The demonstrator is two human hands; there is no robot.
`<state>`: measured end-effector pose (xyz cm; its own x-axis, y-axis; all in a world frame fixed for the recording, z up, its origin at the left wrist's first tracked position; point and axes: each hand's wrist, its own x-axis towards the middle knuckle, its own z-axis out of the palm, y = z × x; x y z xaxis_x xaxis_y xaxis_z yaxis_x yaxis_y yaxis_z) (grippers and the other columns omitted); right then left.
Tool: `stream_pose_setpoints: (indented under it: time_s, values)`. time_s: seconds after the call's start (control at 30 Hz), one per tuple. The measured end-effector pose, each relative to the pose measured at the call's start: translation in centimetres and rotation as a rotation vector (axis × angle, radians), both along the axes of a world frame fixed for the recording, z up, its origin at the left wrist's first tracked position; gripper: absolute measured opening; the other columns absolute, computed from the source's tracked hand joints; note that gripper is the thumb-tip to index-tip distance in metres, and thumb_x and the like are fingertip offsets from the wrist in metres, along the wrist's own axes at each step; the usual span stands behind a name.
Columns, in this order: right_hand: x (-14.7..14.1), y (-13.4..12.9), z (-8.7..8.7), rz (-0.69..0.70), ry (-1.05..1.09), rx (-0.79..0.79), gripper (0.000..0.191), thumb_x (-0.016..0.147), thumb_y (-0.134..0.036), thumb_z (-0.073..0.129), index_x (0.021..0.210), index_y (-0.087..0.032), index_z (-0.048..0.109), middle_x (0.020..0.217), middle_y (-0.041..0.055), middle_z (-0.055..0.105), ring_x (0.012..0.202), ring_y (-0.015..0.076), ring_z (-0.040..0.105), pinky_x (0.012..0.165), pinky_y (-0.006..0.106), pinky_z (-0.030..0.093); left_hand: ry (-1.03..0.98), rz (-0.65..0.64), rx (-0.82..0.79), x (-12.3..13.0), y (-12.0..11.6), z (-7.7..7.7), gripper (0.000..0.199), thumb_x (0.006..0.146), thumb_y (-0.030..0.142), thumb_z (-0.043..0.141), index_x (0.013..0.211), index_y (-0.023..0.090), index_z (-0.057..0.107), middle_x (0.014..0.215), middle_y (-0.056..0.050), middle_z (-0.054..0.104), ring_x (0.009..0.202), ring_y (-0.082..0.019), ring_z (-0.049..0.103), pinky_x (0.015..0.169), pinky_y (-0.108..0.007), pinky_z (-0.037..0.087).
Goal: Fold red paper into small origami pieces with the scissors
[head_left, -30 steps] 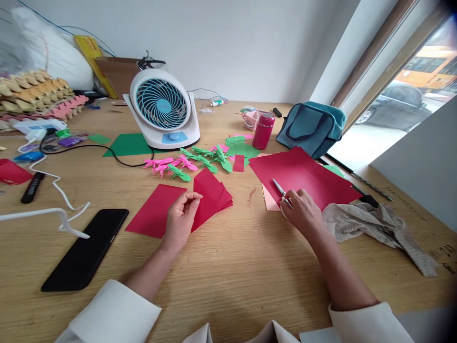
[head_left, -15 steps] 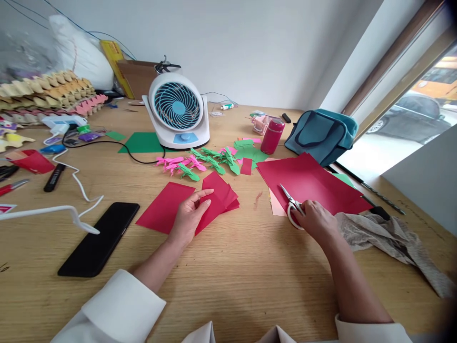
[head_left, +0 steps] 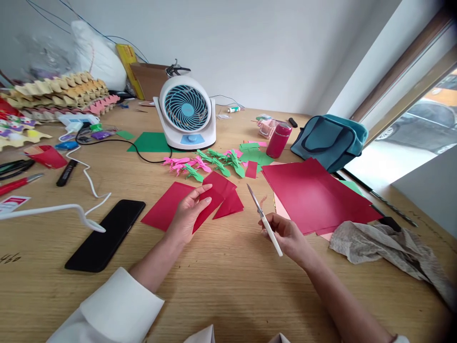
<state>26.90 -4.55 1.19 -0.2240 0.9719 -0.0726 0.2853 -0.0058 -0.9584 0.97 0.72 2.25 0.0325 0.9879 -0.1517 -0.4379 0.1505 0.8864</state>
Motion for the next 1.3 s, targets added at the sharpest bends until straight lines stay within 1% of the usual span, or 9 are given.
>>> stream_pose_setpoints:
  time_s: [0.13, 0.37, 0.57, 0.7, 0.8, 0.87, 0.97, 1.1, 1.3]
  values:
    - [-1.5, -0.2, -0.6, -0.064, 0.263, -0.039, 0.039, 0.07, -0.049, 0.078, 0.086, -0.022, 0.056, 0.082, 0.0014, 0.06, 0.064, 0.0128, 0.047, 0.056, 0.026, 0.039, -0.314, -0.216, -0.188, 0.3, -0.6, 0.1, 0.03, 0.072, 0.014, 0.075, 0.102, 0.015, 0.073, 0.105, -0.009, 0.07, 0.066, -0.005, 0.057, 0.053, -0.013, 0.047]
    - [-1.2, 0.3, -0.2, -0.232, 0.255, 0.198, 0.044, 0.073, -0.037, 0.078, 0.107, -0.027, 0.052, 0.126, 0.0057, 0.059, 0.084, 0.0154, 0.052, 0.072, 0.029, 0.046, -0.51, -0.557, -0.487, 2.4, -3.2, -0.4, 0.021, 0.077, 0.013, 0.071, 0.098, 0.012, 0.072, 0.093, -0.011, 0.067, 0.06, -0.004, 0.05, 0.049, -0.011, 0.042]
    - [-1.1, 0.4, -0.5, -0.179, 0.36, 0.151, 0.039, 0.074, -0.038, 0.078, 0.096, -0.026, 0.048, 0.08, -0.0033, 0.056, 0.068, 0.0125, 0.052, 0.061, 0.026, 0.041, -0.356, -0.759, -0.526, 3.2, -4.0, -0.3, 0.026, 0.081, 0.028, 0.071, 0.103, 0.015, 0.073, 0.108, -0.016, 0.069, 0.064, -0.01, 0.059, 0.048, -0.017, 0.044]
    - [-1.1, 0.3, -0.3, -0.169, 0.409, 0.08, 0.04, 0.073, -0.034, 0.08, 0.096, -0.024, 0.049, 0.075, -0.0049, 0.054, 0.062, 0.0102, 0.047, 0.057, 0.024, 0.037, -0.175, -0.754, -0.4, 2.6, -3.7, 0.0, 0.052, 0.082, 0.052, 0.066, 0.123, 0.02, 0.065, 0.117, -0.017, 0.069, 0.093, -0.028, 0.07, 0.069, -0.033, 0.056]
    - [-0.9, 0.3, -0.2, -0.206, 0.409, 0.055, 0.041, 0.071, -0.033, 0.081, 0.095, -0.023, 0.049, 0.075, -0.0046, 0.055, 0.063, 0.0104, 0.047, 0.057, 0.024, 0.037, 0.016, -0.664, -0.293, 1.6, -3.3, 0.2, 0.061, 0.085, 0.065, 0.054, 0.125, 0.02, 0.064, 0.11, -0.014, 0.073, 0.094, -0.03, 0.07, 0.077, -0.038, 0.056]
    - [-0.8, 0.3, -0.3, -0.221, 0.408, 0.049, 0.04, 0.07, -0.032, 0.081, 0.093, -0.023, 0.05, 0.075, -0.0048, 0.056, 0.064, 0.0105, 0.047, 0.058, 0.024, 0.038, 0.182, -0.612, -0.156, 0.9, -3.0, 0.2, 0.059, 0.088, 0.065, 0.049, 0.122, 0.019, 0.066, 0.112, -0.012, 0.072, 0.102, -0.029, 0.068, 0.084, -0.037, 0.054]
    - [-0.8, 0.4, -0.4, -0.221, 0.407, 0.047, 0.038, 0.07, -0.03, 0.081, 0.092, -0.023, 0.05, 0.073, -0.0052, 0.056, 0.064, 0.0105, 0.047, 0.059, 0.024, 0.037, 0.513, -0.551, 0.125, 0.6, -2.7, 0.3, 0.045, 0.085, 0.052, 0.062, 0.116, 0.02, 0.069, 0.113, -0.007, 0.072, 0.11, -0.027, 0.063, 0.09, -0.033, 0.05]
    - [-0.8, 0.4, -0.5, -0.22, 0.39, 0.058, 0.035, 0.072, -0.03, 0.079, 0.091, -0.023, 0.05, 0.074, -0.0049, 0.056, 0.063, 0.0106, 0.046, 0.058, 0.025, 0.036, 0.769, -0.563, 0.295, 1.2, -2.9, 0.6, 0.032, 0.088, 0.044, 0.059, 0.101, 0.018, 0.072, 0.093, -0.001, 0.072, 0.089, -0.02, 0.062, 0.079, -0.027, 0.048]
    - [-0.8, 0.4, -0.7, -0.213, 0.353, 0.058, 0.034, 0.072, -0.029, 0.078, 0.092, -0.023, 0.051, 0.073, -0.0051, 0.057, 0.063, 0.0109, 0.047, 0.057, 0.024, 0.036, 0.891, -0.56, 0.301, 1.3, -3.0, 0.9, 0.034, 0.088, 0.043, 0.054, 0.075, 0.015, 0.068, 0.066, 0.003, 0.058, 0.064, -0.013, 0.051, 0.06, -0.022, 0.04]
